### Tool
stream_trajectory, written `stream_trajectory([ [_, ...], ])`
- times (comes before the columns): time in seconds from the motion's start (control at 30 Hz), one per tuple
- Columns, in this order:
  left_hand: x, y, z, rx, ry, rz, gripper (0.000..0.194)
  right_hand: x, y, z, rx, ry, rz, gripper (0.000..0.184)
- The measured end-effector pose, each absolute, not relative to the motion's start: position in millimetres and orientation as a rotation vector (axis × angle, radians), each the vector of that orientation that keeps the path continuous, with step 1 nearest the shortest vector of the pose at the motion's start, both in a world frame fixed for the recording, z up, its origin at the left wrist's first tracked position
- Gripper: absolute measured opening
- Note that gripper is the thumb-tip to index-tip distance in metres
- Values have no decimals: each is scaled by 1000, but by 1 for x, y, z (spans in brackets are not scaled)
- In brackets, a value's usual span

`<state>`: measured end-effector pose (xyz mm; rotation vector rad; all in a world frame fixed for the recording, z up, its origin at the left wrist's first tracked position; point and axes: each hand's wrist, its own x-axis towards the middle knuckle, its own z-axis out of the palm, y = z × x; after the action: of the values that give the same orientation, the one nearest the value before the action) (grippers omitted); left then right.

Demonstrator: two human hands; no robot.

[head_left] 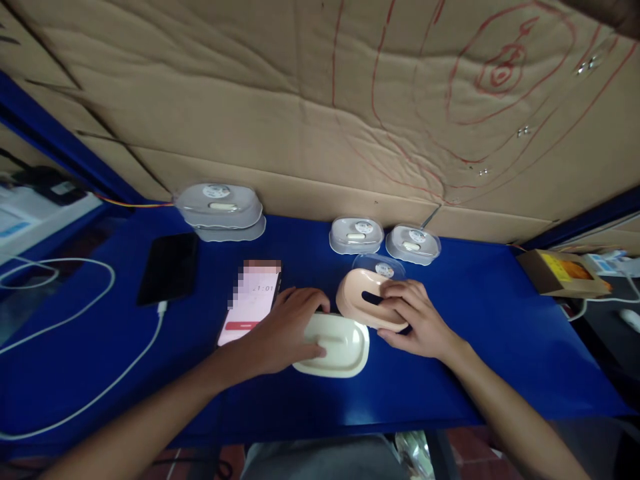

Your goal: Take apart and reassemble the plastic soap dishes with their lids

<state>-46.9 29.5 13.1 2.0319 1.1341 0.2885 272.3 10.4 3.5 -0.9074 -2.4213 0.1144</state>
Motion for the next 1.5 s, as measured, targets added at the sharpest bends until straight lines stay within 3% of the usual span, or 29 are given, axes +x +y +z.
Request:
stream_trajectory([
  [0.1,-47,34,18,1630,1072,482,55,270,6,7,-842,-2394,49,43],
  [0.27,-48,41,27,918,836,633,86,269,2,8,-816,-2395,-76,50],
  [0.5,-32,33,17,621,656,754,46,268,-3,8,-800,-2452,-251,51],
  [0.7,-22,24,6,578,601,601,58,249,-6,4,-782,-2627,-164,43],
  [0.9,-23,16,10,743,506,676,64,247,-2,-6,-815,-2644,-42,45],
  [0.97,-22,15,12,734,523,688,62,251,1,-9,-790,-2604,-13,51],
  [1.07,-23,18,16,592,661,762,41,262,10,-15,-912,-2475,79,79],
  [1.13,-25,25,19,497,774,860,28,272,19,-21,-1097,-2425,113,84],
  [1.27,-32,35,19,390,952,930,20,290,36,-30,-1390,-2413,119,69],
  [1.4,-31,31,12,424,849,807,30,295,39,-28,-1385,-2302,219,54],
  [1.5,-27,25,8,482,740,787,37,285,29,-21,-1273,-2221,328,55],
])
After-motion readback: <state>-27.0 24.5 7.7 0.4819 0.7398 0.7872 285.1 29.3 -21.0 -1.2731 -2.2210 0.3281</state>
